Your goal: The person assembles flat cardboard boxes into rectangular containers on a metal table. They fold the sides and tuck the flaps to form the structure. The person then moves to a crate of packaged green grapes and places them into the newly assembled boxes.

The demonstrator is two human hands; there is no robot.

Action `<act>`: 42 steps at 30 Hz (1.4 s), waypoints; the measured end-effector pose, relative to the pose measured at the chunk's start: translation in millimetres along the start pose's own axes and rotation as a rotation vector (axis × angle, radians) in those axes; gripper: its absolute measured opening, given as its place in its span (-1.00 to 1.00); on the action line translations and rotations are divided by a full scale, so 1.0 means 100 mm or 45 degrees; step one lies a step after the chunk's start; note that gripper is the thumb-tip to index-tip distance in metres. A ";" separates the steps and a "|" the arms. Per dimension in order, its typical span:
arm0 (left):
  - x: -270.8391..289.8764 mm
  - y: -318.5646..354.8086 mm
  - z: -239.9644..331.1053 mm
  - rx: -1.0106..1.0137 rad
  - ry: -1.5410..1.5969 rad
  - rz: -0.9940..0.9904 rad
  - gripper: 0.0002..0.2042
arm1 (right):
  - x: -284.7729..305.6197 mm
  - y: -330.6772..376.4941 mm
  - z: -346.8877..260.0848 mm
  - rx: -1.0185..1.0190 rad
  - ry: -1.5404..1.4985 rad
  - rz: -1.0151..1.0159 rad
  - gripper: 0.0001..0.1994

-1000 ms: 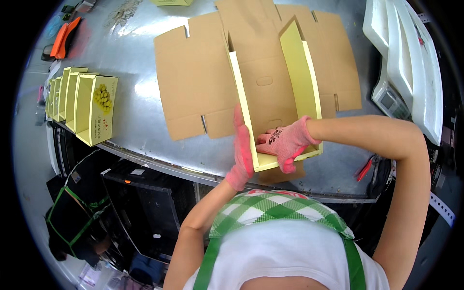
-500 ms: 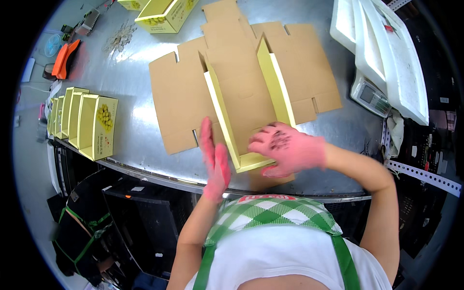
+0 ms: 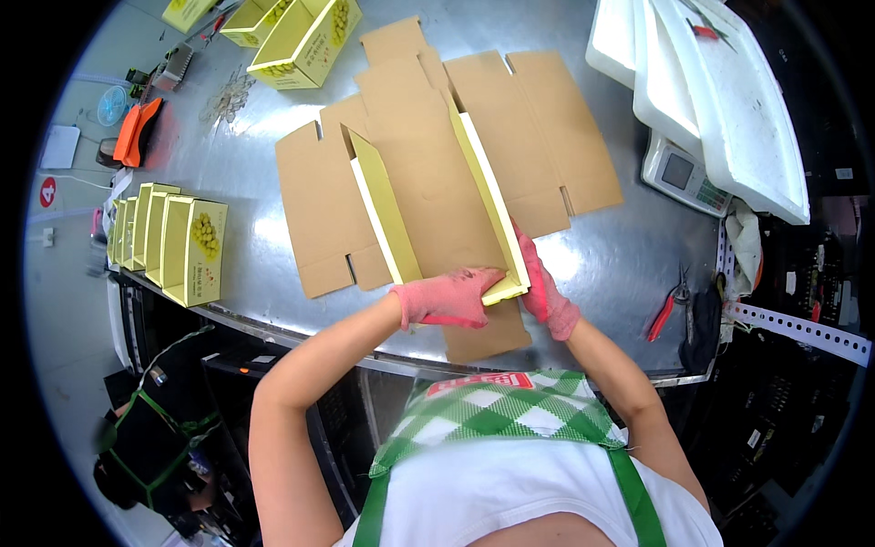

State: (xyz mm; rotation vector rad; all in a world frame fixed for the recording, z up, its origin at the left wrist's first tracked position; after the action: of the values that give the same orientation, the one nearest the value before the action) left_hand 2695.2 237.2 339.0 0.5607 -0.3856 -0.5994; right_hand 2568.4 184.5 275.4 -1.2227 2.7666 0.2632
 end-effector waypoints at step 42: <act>0.60 0.63 0.35 -0.078 -0.872 1.021 -0.73 | -0.23 -0.54 -1.00 0.167 0.654 -0.315 -0.74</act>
State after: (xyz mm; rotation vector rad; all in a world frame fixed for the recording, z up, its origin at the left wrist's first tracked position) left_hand 2750.2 230.3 414.4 0.0886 -1.1646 -0.0002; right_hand 2621.2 144.9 370.5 -1.7830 2.9148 -0.2912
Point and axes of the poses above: each hand's wrist, its own y-axis away from the middle knuckle, its own x-axis out of the back of the hand, z = x × y, the point moved 3 cm from there along -y, towards the middle knuckle, and after that the axes turned 3 degrees about x, right-handed, at the moved point
